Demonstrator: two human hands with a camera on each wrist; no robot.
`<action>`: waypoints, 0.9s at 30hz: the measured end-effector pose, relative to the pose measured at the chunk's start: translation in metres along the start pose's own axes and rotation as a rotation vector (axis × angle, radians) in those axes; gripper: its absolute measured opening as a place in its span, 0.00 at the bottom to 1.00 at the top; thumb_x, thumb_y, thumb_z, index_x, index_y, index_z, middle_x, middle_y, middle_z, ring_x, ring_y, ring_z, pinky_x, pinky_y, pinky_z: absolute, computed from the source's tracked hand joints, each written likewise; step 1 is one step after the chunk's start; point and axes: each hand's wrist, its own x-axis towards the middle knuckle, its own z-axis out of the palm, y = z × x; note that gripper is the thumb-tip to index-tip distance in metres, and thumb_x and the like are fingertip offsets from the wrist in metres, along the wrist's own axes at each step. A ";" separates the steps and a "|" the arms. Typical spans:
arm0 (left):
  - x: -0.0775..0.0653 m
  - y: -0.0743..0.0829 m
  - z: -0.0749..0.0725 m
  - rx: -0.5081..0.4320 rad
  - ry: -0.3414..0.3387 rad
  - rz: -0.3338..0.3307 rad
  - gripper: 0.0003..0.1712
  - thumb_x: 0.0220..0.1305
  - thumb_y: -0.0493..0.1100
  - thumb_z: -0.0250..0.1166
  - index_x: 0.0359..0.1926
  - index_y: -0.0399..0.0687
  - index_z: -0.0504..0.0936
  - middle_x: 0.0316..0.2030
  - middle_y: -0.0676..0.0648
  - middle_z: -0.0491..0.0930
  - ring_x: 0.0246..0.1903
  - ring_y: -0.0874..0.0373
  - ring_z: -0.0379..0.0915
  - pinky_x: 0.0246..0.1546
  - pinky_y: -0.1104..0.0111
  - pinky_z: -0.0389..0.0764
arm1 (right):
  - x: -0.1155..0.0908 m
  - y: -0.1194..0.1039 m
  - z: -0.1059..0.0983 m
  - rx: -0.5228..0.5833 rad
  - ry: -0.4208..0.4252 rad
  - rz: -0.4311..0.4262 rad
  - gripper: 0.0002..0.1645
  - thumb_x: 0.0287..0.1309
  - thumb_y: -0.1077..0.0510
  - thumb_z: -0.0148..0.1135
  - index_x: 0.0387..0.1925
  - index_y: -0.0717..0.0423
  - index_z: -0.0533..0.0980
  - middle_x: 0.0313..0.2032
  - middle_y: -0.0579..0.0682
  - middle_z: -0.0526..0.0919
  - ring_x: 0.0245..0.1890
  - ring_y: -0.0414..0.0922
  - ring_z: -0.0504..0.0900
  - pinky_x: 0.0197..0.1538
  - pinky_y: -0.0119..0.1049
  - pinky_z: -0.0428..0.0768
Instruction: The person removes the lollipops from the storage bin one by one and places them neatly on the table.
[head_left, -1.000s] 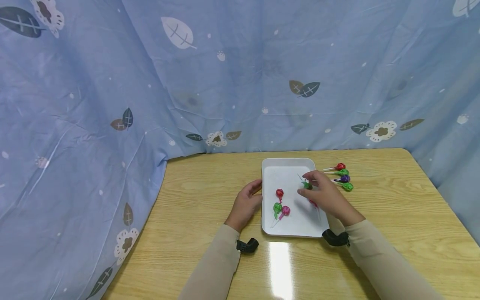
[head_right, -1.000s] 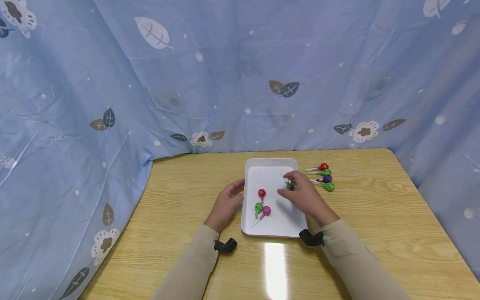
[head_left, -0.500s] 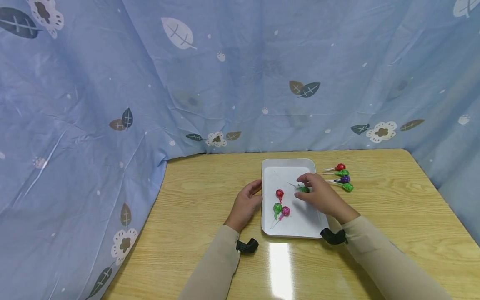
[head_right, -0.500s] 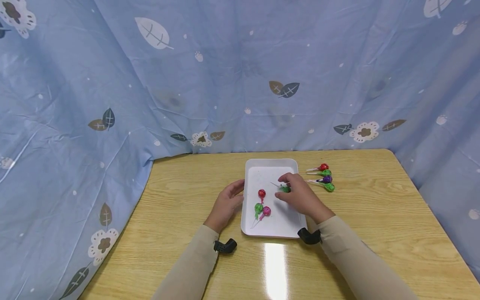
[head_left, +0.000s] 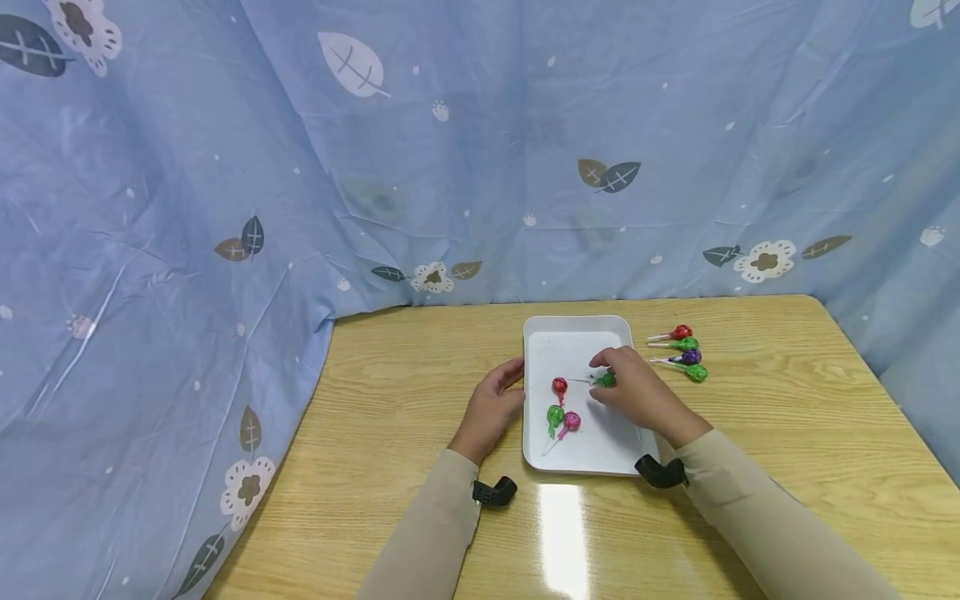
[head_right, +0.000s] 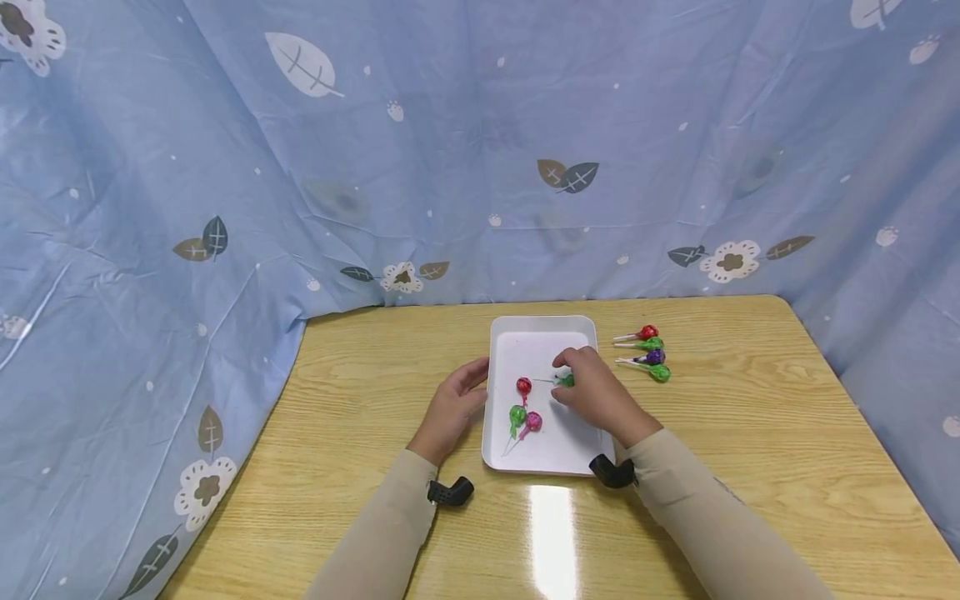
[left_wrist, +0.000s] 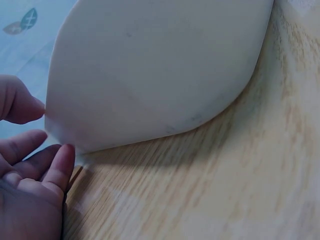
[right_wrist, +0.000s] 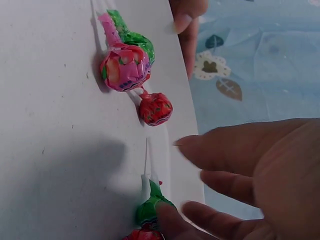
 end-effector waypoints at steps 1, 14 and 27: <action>0.000 -0.001 0.000 0.000 0.001 0.001 0.33 0.74 0.34 0.63 0.78 0.42 0.73 0.72 0.44 0.76 0.71 0.51 0.72 0.69 0.60 0.77 | 0.001 0.000 0.001 -0.011 -0.005 0.000 0.23 0.65 0.63 0.76 0.57 0.69 0.79 0.54 0.65 0.78 0.56 0.62 0.78 0.59 0.60 0.81; 0.000 0.001 -0.001 -0.011 -0.013 0.012 0.34 0.74 0.32 0.62 0.79 0.40 0.72 0.73 0.41 0.75 0.73 0.50 0.70 0.70 0.59 0.75 | 0.004 0.002 0.005 0.010 -0.026 0.006 0.19 0.63 0.70 0.74 0.54 0.70 0.81 0.49 0.61 0.80 0.50 0.57 0.81 0.55 0.56 0.85; 0.000 0.002 0.000 0.002 -0.004 0.008 0.34 0.73 0.33 0.62 0.78 0.41 0.73 0.73 0.42 0.75 0.73 0.51 0.69 0.71 0.59 0.74 | 0.007 0.003 0.010 -0.016 -0.101 -0.013 0.12 0.63 0.69 0.75 0.47 0.64 0.84 0.44 0.54 0.85 0.46 0.52 0.84 0.51 0.53 0.86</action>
